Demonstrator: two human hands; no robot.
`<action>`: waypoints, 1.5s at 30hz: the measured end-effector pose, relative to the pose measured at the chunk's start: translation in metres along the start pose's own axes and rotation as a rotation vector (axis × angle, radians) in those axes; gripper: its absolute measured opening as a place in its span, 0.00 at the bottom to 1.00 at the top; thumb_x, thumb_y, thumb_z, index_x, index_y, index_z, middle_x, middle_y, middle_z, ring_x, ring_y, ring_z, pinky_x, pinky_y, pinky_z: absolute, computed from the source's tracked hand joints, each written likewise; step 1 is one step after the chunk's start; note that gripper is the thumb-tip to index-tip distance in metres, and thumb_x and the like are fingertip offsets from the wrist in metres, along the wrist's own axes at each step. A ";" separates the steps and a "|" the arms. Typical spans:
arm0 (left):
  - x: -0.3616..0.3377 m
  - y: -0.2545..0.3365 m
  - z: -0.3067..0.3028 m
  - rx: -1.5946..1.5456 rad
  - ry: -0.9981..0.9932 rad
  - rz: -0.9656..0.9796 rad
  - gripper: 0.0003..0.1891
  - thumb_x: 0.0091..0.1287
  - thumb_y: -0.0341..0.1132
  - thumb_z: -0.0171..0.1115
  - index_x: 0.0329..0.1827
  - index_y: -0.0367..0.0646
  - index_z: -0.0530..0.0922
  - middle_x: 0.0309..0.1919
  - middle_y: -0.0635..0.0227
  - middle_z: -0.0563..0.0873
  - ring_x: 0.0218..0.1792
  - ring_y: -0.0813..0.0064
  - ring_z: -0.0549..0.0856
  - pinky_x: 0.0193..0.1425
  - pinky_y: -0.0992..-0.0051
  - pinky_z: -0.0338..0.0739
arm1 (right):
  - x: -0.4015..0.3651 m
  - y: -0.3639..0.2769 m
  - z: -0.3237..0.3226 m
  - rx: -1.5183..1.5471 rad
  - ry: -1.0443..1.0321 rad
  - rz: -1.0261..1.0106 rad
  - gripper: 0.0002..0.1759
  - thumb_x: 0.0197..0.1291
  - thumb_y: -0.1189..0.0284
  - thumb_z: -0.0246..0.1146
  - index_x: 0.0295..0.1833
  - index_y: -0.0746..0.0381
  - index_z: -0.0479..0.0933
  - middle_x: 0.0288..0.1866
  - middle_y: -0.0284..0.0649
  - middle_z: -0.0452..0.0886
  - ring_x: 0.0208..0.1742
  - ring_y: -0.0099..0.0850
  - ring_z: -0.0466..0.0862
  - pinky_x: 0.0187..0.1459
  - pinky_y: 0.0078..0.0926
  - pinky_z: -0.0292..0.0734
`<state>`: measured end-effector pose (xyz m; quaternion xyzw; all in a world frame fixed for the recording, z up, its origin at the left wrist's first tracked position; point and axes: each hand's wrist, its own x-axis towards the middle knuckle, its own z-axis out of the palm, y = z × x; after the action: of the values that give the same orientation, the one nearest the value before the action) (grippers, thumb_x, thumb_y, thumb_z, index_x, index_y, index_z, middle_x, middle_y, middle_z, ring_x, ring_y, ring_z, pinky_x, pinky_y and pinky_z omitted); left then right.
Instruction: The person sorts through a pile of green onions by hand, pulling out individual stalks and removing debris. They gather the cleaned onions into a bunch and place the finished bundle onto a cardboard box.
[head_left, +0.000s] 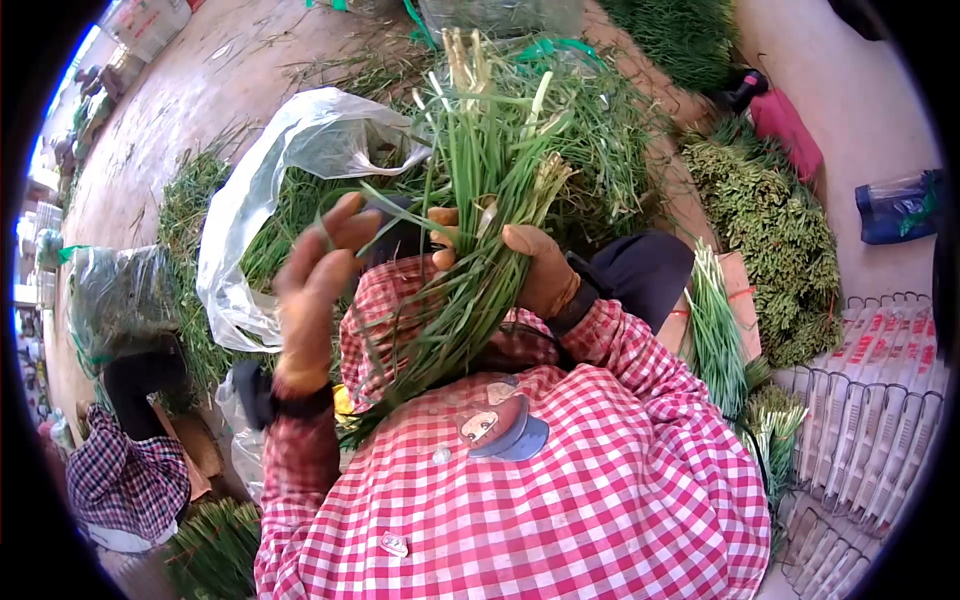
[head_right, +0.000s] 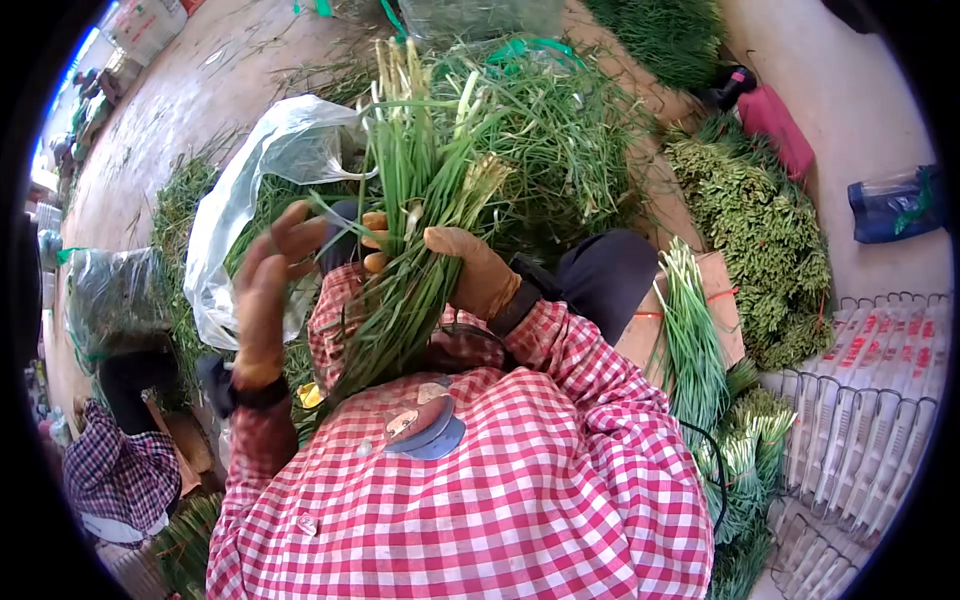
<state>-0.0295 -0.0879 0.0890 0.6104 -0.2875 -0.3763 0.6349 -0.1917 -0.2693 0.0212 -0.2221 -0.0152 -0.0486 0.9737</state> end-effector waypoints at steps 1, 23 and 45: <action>0.008 -0.026 0.001 0.042 0.057 -0.032 0.27 0.69 0.43 0.55 0.66 0.34 0.68 0.55 0.62 0.81 0.51 0.74 0.81 0.56 0.70 0.74 | 0.001 0.001 0.006 -0.023 -0.036 0.019 0.48 0.58 0.57 0.64 0.74 0.71 0.48 0.66 0.50 0.71 0.64 0.40 0.75 0.66 0.41 0.69; -0.056 -0.046 0.022 -0.384 -0.153 -0.471 0.40 0.49 0.19 0.66 0.69 0.42 0.62 0.54 0.57 0.81 0.49 0.64 0.83 0.51 0.65 0.81 | -0.013 -0.105 -0.062 -0.629 0.799 -0.617 0.17 0.71 0.62 0.53 0.49 0.67 0.75 0.21 0.22 0.62 0.17 0.14 0.60 0.17 0.14 0.53; -0.064 -0.051 0.025 -0.430 -0.110 -0.455 0.31 0.54 0.22 0.66 0.64 0.39 0.70 0.55 0.61 0.81 0.53 0.67 0.82 0.60 0.65 0.76 | -0.012 0.012 0.011 -2.018 0.593 -0.475 0.07 0.62 0.69 0.60 0.40 0.61 0.76 0.32 0.44 0.80 0.39 0.43 0.82 0.58 0.45 0.68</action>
<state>-0.0918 -0.0475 0.0470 0.4896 -0.0914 -0.5932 0.6325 -0.2021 -0.2527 0.0258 -0.8933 0.2255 -0.2784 0.2715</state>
